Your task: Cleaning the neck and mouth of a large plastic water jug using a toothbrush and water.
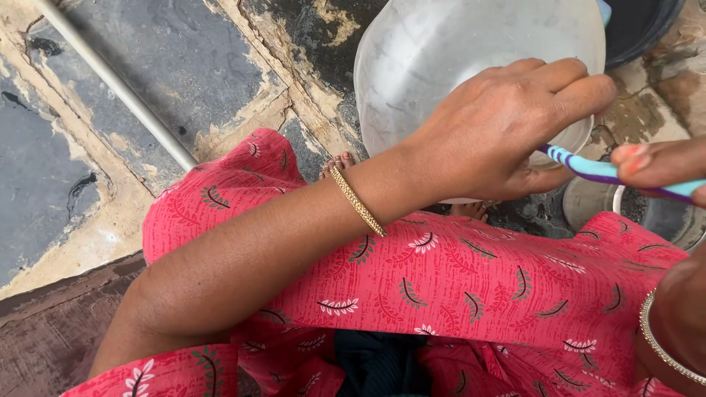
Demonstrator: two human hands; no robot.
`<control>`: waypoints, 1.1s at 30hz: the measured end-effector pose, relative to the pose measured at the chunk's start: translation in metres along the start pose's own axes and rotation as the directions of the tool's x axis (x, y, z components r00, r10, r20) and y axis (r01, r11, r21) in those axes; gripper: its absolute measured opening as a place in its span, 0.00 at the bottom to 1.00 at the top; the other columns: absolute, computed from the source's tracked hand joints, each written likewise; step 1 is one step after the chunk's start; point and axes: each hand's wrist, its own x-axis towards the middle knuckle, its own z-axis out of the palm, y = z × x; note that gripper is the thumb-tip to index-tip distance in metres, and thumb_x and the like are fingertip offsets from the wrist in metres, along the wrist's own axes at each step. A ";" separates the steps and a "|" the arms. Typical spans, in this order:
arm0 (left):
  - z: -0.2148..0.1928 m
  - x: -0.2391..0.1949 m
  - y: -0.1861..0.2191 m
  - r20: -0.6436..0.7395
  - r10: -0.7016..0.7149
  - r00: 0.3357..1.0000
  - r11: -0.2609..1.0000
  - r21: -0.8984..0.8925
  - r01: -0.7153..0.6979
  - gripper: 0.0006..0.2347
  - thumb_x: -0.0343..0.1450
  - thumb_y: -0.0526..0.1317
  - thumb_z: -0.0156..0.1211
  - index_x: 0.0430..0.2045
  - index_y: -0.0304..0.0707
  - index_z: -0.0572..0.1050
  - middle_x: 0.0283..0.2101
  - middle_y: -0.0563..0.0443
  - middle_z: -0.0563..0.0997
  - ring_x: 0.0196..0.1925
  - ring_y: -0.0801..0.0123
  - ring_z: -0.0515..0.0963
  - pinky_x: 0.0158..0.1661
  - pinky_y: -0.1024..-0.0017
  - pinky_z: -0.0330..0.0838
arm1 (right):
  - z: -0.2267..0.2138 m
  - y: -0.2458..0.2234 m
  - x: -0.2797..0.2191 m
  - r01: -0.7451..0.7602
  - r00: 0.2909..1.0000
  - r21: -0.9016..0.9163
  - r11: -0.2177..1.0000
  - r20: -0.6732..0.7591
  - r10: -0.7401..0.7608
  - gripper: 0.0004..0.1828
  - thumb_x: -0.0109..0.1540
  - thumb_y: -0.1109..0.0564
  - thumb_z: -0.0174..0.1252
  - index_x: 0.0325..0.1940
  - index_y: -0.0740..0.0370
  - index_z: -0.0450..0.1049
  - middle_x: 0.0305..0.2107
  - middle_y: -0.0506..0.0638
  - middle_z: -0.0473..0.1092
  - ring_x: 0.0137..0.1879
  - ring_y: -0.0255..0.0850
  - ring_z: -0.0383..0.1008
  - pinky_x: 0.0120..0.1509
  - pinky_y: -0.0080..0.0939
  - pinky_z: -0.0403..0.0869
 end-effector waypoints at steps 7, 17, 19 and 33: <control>0.003 -0.002 0.009 -0.033 -0.037 0.999 0.997 -0.063 0.035 0.22 0.63 0.44 0.70 0.48 0.40 0.70 0.41 0.46 0.78 0.44 0.49 0.80 0.45 0.56 0.76 | 0.027 -0.045 0.033 0.128 0.987 -0.214 0.968 -0.071 -0.147 0.26 0.86 0.42 0.37 0.49 0.67 0.63 0.41 0.54 0.70 0.42 0.35 0.73 0.48 0.28 0.69; -0.019 0.001 -0.009 -0.067 0.010 0.998 0.992 -0.124 -0.018 0.17 0.66 0.45 0.69 0.43 0.40 0.70 0.38 0.47 0.76 0.44 0.50 0.79 0.44 0.56 0.75 | 0.047 -0.057 0.063 0.193 0.975 -0.221 0.956 -0.069 -0.213 0.23 0.85 0.45 0.46 0.50 0.69 0.63 0.39 0.55 0.74 0.40 0.34 0.75 0.44 0.29 0.72; -0.021 0.000 -0.012 -0.052 -0.047 0.998 0.989 -0.143 0.039 0.15 0.72 0.47 0.67 0.44 0.40 0.72 0.36 0.47 0.76 0.41 0.51 0.79 0.43 0.56 0.74 | 0.049 -0.057 0.066 0.178 0.979 -0.347 0.921 -0.034 -0.201 0.18 0.80 0.51 0.47 0.47 0.71 0.67 0.34 0.58 0.76 0.36 0.39 0.76 0.40 0.34 0.71; -0.021 -0.005 -0.018 -0.034 0.030 0.999 0.992 -0.119 -0.033 0.13 0.73 0.45 0.62 0.44 0.36 0.71 0.39 0.46 0.76 0.43 0.51 0.79 0.43 0.60 0.74 | 0.044 -0.045 0.069 0.192 0.981 -0.306 0.933 0.034 -0.190 0.21 0.80 0.47 0.50 0.45 0.69 0.67 0.31 0.52 0.72 0.32 0.34 0.72 0.37 0.32 0.68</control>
